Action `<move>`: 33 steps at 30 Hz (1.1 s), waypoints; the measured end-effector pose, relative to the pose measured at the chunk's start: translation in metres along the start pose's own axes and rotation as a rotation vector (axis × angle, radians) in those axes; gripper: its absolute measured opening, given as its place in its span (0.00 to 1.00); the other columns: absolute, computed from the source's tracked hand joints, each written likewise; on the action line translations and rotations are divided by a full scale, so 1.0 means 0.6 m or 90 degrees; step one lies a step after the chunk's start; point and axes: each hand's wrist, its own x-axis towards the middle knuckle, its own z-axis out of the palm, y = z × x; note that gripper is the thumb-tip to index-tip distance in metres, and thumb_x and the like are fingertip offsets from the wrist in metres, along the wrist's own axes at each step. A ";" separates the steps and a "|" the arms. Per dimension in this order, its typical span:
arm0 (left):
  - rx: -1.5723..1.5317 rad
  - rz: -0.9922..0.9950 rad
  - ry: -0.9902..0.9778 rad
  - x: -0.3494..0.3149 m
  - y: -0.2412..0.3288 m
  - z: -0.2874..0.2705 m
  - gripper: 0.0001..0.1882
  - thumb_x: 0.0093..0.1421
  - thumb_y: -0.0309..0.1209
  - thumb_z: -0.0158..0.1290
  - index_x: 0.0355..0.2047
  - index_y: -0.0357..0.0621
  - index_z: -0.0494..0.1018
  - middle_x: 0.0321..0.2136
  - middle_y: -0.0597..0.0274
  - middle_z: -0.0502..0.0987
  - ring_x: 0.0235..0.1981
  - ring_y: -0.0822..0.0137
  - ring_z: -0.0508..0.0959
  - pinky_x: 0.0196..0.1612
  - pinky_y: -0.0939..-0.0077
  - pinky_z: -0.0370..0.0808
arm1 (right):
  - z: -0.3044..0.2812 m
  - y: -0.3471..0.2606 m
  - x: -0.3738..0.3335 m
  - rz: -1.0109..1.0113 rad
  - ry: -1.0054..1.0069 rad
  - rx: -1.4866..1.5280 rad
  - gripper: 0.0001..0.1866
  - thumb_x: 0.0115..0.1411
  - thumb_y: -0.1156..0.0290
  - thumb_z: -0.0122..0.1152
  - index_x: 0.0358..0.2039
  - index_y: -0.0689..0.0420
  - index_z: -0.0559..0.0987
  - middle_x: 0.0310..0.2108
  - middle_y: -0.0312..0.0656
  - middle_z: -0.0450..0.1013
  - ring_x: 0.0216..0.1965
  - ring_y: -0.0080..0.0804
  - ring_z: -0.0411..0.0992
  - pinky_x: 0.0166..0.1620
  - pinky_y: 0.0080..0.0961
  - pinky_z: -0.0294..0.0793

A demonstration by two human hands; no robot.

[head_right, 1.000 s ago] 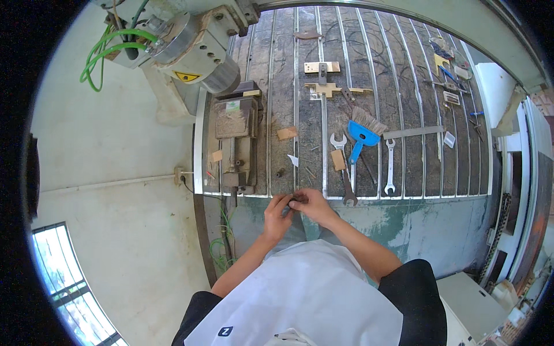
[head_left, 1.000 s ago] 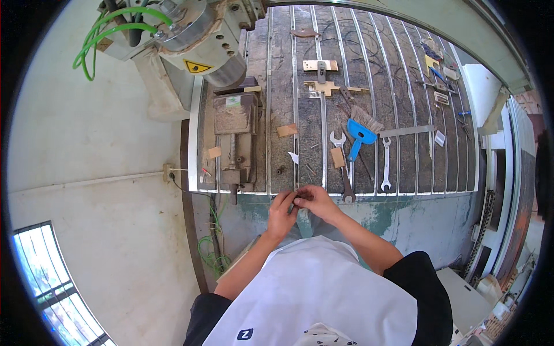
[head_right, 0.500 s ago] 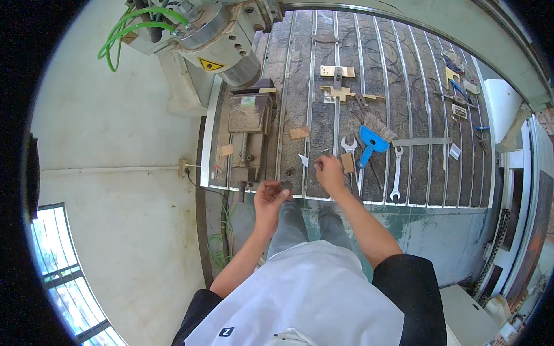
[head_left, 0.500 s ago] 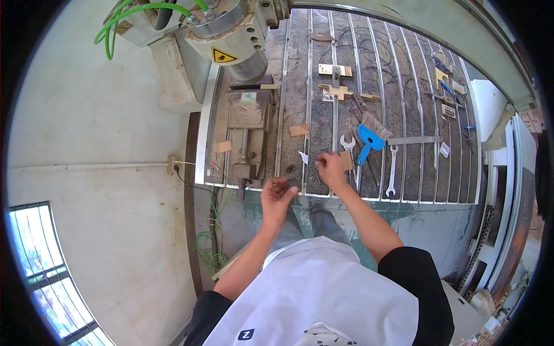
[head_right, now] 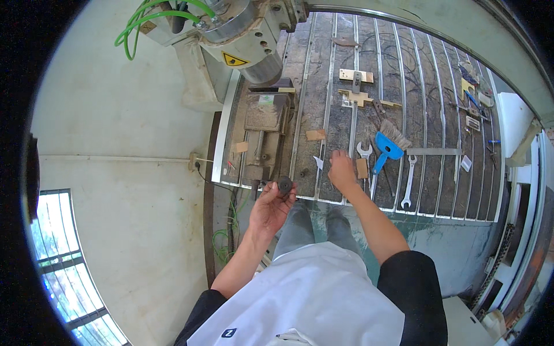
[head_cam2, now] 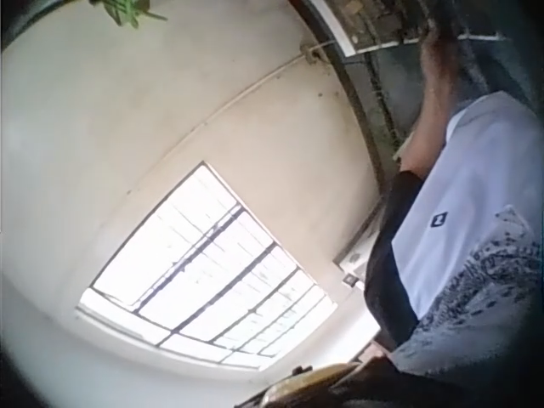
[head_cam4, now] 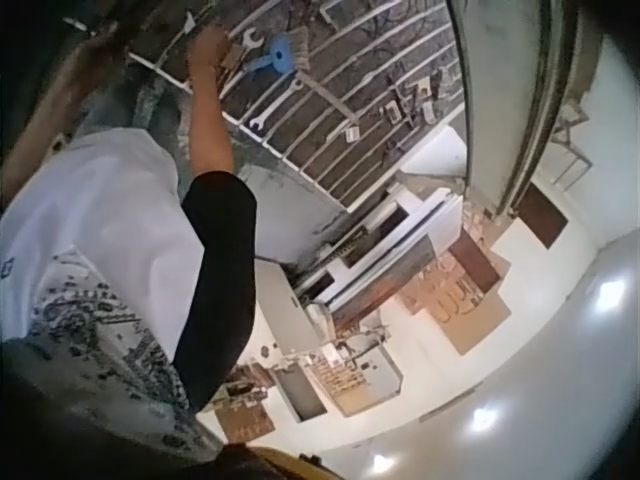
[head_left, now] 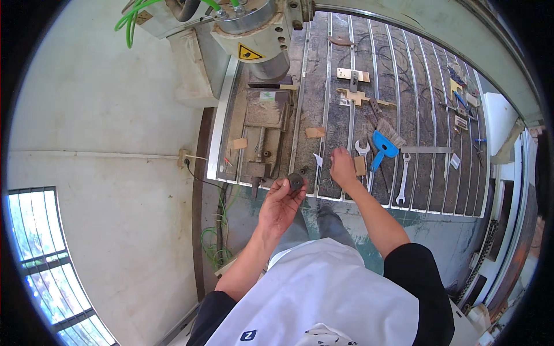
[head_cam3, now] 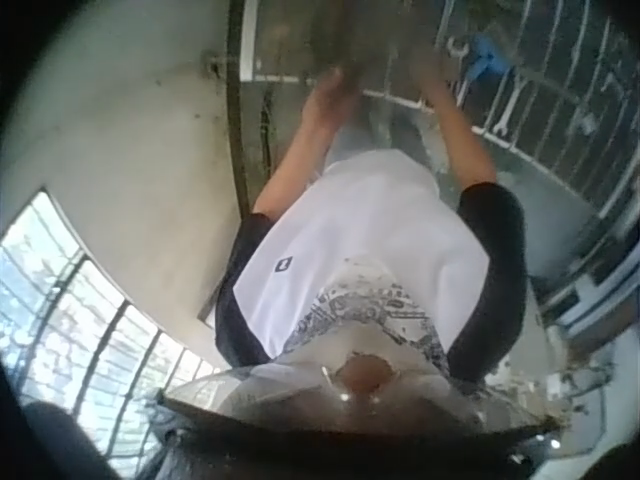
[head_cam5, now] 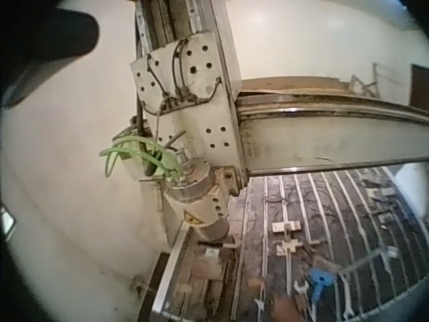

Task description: The person is adjusting the drill bit and cleaning the CNC machine workspace.

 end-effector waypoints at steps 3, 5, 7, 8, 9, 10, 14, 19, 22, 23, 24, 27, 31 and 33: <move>0.014 0.030 0.022 0.005 0.010 -0.014 0.04 0.62 0.30 0.49 0.33 0.45 0.67 0.39 0.47 0.74 0.40 0.57 0.76 0.44 0.68 0.75 | -0.083 -0.101 0.006 0.074 -0.025 0.289 0.07 0.49 0.81 0.58 0.31 0.64 0.74 0.29 0.49 0.72 0.34 0.45 0.73 0.37 0.35 0.71; 0.025 0.037 0.021 0.009 0.009 -0.016 0.04 0.62 0.30 0.50 0.33 0.44 0.67 0.39 0.48 0.75 0.39 0.58 0.76 0.44 0.68 0.75 | -0.151 -0.176 -0.003 0.130 -0.079 0.435 0.07 0.50 0.81 0.59 0.31 0.63 0.75 0.28 0.48 0.73 0.32 0.45 0.73 0.35 0.34 0.71; 0.041 0.070 0.034 0.016 0.009 -0.015 0.04 0.62 0.29 0.50 0.34 0.43 0.67 0.38 0.51 0.75 0.39 0.59 0.76 0.44 0.68 0.74 | -0.179 -0.215 -0.014 -0.006 -0.096 0.491 0.06 0.50 0.79 0.61 0.31 0.60 0.76 0.27 0.46 0.74 0.29 0.42 0.73 0.33 0.31 0.71; 0.043 0.067 0.030 0.018 0.008 -0.009 0.04 0.62 0.29 0.50 0.34 0.43 0.67 0.38 0.51 0.75 0.39 0.59 0.76 0.44 0.68 0.74 | -0.181 -0.222 -0.014 -0.005 -0.091 0.489 0.06 0.50 0.79 0.61 0.31 0.60 0.76 0.27 0.46 0.74 0.29 0.42 0.73 0.33 0.31 0.71; 0.054 0.092 0.012 0.018 0.008 -0.002 0.04 0.62 0.29 0.50 0.35 0.43 0.68 0.37 0.52 0.75 0.39 0.60 0.76 0.44 0.68 0.74 | -0.184 -0.228 -0.013 -0.041 -0.070 0.472 0.05 0.50 0.79 0.60 0.30 0.61 0.77 0.28 0.46 0.74 0.28 0.42 0.73 0.32 0.30 0.71; 0.065 0.117 -0.005 0.018 0.008 0.005 0.04 0.62 0.28 0.49 0.35 0.43 0.68 0.36 0.54 0.76 0.39 0.61 0.76 0.44 0.67 0.74 | -0.186 -0.229 -0.013 -0.077 -0.050 0.454 0.05 0.50 0.79 0.60 0.30 0.61 0.77 0.28 0.45 0.73 0.28 0.41 0.73 0.31 0.30 0.71; 0.140 0.167 -0.008 0.018 0.005 0.023 0.04 0.62 0.26 0.50 0.37 0.43 0.69 0.35 0.56 0.76 0.37 0.63 0.77 0.42 0.69 0.75 | -0.192 -0.232 -0.020 -0.065 -0.044 0.421 0.06 0.50 0.78 0.61 0.30 0.62 0.78 0.28 0.46 0.74 0.27 0.39 0.73 0.30 0.29 0.70; 0.597 0.382 0.018 0.011 -0.004 0.025 0.10 0.56 0.21 0.57 0.37 0.39 0.69 0.32 0.60 0.75 0.32 0.71 0.76 0.39 0.77 0.73 | -0.203 -0.243 -0.026 0.099 -0.073 0.410 0.07 0.49 0.80 0.63 0.31 0.64 0.78 0.28 0.45 0.74 0.26 0.29 0.71 0.30 0.22 0.69; 0.580 0.396 0.071 0.016 -0.008 0.031 0.12 0.54 0.22 0.58 0.37 0.37 0.68 0.32 0.61 0.74 0.33 0.74 0.74 0.38 0.81 0.71 | -0.192 -0.234 -0.027 0.117 -0.054 0.472 0.05 0.48 0.77 0.62 0.28 0.63 0.79 0.27 0.48 0.76 0.24 0.38 0.74 0.30 0.28 0.72; 0.581 0.392 0.065 0.020 -0.009 0.029 0.12 0.54 0.22 0.58 0.37 0.37 0.68 0.32 0.61 0.74 0.33 0.74 0.74 0.38 0.81 0.71 | -0.190 -0.232 -0.027 0.121 -0.049 0.470 0.05 0.48 0.77 0.62 0.28 0.63 0.79 0.27 0.48 0.76 0.24 0.38 0.74 0.30 0.28 0.72; 0.543 0.384 0.051 0.024 -0.011 0.024 0.13 0.55 0.22 0.58 0.38 0.37 0.68 0.32 0.61 0.74 0.34 0.74 0.74 0.39 0.81 0.71 | -0.189 -0.229 -0.028 0.109 -0.040 0.462 0.06 0.48 0.78 0.62 0.29 0.63 0.78 0.26 0.48 0.76 0.24 0.37 0.74 0.30 0.28 0.72; 0.526 0.360 0.017 0.024 -0.024 0.030 0.14 0.55 0.22 0.58 0.41 0.37 0.68 0.33 0.61 0.74 0.35 0.74 0.74 0.40 0.80 0.71 | -0.176 -0.225 -0.032 0.161 -0.017 0.509 0.09 0.48 0.79 0.62 0.32 0.64 0.76 0.26 0.48 0.76 0.24 0.37 0.75 0.29 0.28 0.73; 0.493 0.310 0.014 0.036 -0.039 0.017 0.17 0.56 0.21 0.56 0.45 0.37 0.67 0.34 0.61 0.74 0.36 0.73 0.74 0.43 0.77 0.73 | -0.181 -0.221 -0.037 0.206 -0.027 0.474 0.12 0.48 0.84 0.59 0.34 0.64 0.70 0.24 0.44 0.75 0.26 0.26 0.75 0.29 0.22 0.72; 0.483 0.282 0.019 0.041 -0.051 0.014 0.17 0.56 0.21 0.56 0.45 0.36 0.67 0.34 0.60 0.75 0.36 0.72 0.75 0.43 0.78 0.73 | -0.169 -0.208 -0.047 0.216 -0.020 0.490 0.12 0.48 0.84 0.60 0.35 0.64 0.71 0.24 0.44 0.75 0.26 0.26 0.75 0.29 0.22 0.72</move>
